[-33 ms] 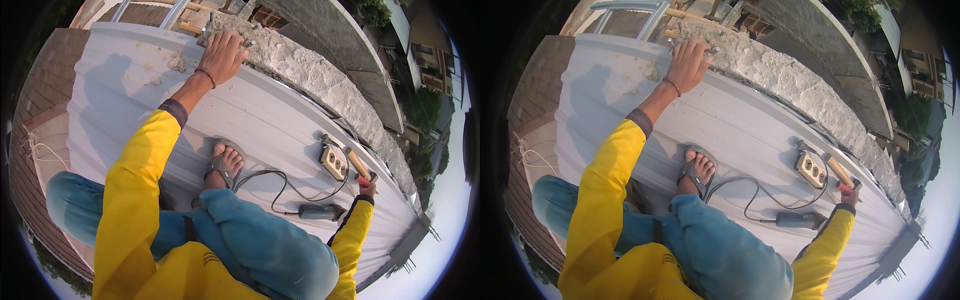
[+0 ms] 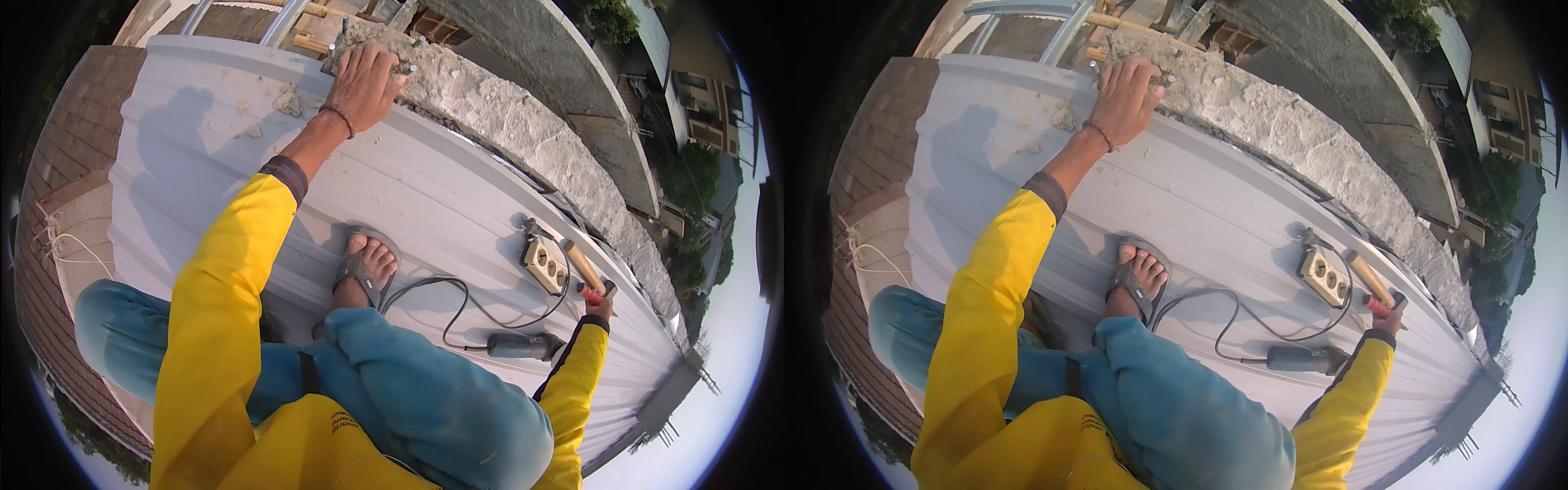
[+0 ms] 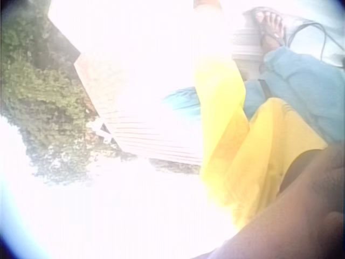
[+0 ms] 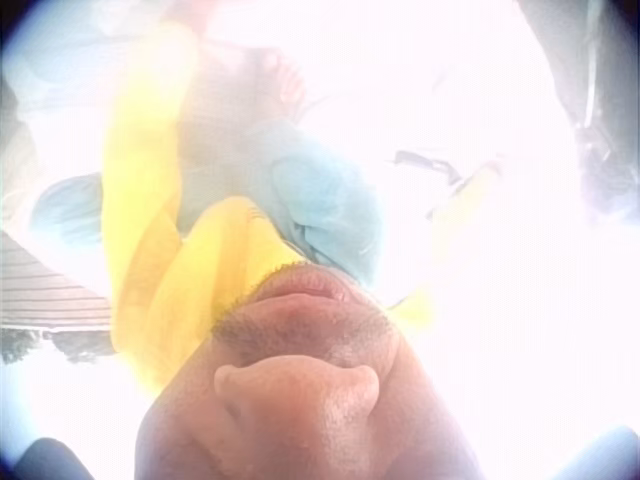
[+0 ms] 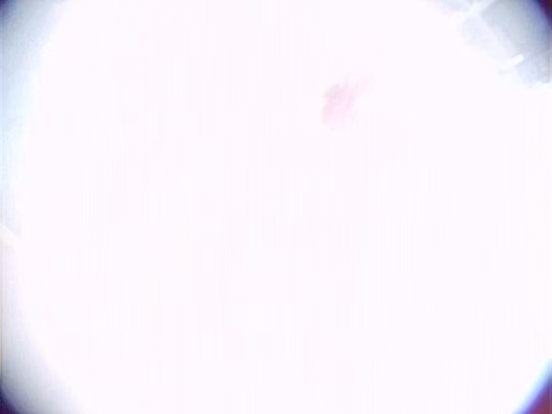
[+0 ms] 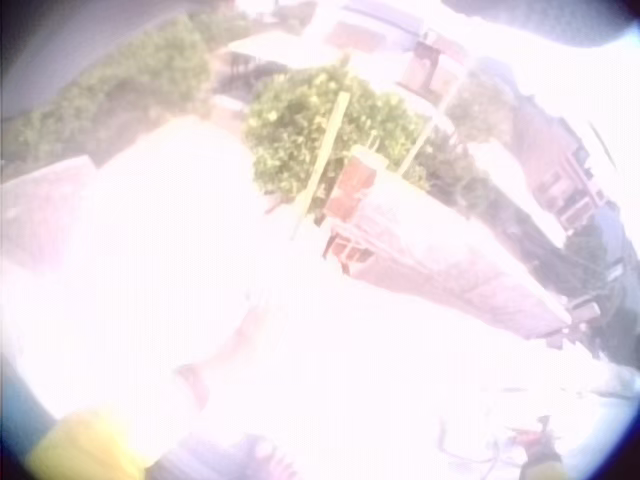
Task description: The person secures a white corrugated roofing sheet to a roof edge using a hammer and nail punch, then smooths the sheet by hand. They use an angle grinder to cut the sheet along the edge, then remove flip-flops and continue working barefoot.
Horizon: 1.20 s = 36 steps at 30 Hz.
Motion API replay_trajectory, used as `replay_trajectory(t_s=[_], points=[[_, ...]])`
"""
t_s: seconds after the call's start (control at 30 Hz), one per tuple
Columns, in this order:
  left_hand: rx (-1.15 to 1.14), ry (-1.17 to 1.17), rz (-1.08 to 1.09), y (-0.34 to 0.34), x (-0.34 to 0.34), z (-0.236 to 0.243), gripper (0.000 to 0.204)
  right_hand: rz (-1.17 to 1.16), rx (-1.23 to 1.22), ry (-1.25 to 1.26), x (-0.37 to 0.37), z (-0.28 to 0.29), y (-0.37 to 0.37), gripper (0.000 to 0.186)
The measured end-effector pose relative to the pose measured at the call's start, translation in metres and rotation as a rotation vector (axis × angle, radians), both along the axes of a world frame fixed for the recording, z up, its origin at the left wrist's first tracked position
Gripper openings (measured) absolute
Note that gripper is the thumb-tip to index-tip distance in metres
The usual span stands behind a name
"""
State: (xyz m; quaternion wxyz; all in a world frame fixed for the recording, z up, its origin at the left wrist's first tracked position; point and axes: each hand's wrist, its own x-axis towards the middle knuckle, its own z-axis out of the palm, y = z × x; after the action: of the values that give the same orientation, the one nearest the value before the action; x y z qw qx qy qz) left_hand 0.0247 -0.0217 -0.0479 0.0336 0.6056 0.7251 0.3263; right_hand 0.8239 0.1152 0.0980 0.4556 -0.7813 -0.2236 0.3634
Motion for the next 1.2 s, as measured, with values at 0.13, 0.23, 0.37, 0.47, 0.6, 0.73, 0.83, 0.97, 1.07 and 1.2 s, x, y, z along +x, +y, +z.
replay_trajectory(t_s=[0.13,0.23,0.37,0.47,0.6,0.73,0.83,0.97,1.07,1.2], points=[[0.086,0.092,0.022,0.032,-0.018,-0.012,0.037,0.149,0.015,-0.137,-0.004,-0.02,-0.003,0.045],[0.166,-0.052,-0.036,0.043,-0.026,-0.012,0.036,0.068,-0.157,-0.398,-0.02,-0.024,-0.006,0.041],[0.209,-0.1,-0.034,0.023,-0.017,0.002,0.035,0.029,-0.454,-0.529,-0.025,-0.021,-0.007,0.044],[0.138,-0.17,-0.148,0.001,-0.011,0.008,0.035,0.158,-0.309,-0.625,-0.027,-0.021,-0.014,0.045],[0.014,-0.024,-0.221,0.005,-0.018,0.001,0.039,0.034,-0.369,-0.749,-0.049,-0.018,-0.028,0.059],[0.072,0.095,-0.123,0.023,-0.022,-0.007,0.043,-0.071,-0.354,-1.18,-0.093,-0.013,-0.034,0.084],[0.077,0.144,-0.126,0.027,-0.017,-0.009,0.044,-0.074,-0.337,-1.173,-0.115,-0.005,-0.039,0.088],[0.14,0.009,-0.123,0.025,-0.007,-0.009,0.043,-0.146,-0.373,-1.101,-0.119,-0.007,-0.051,0.081],[0.158,-0.004,-0.121,0.027,-0.011,-0.012,0.044,-0.14,-0.474,-1.144,-0.109,-0.013,-0.057,0.075],[0.047,0.119,-0.201,0.031,-0.03,-0.018,0.05,-0.111,-0.604,-1.235,-0.104,-0.019,-0.058,0.067]])
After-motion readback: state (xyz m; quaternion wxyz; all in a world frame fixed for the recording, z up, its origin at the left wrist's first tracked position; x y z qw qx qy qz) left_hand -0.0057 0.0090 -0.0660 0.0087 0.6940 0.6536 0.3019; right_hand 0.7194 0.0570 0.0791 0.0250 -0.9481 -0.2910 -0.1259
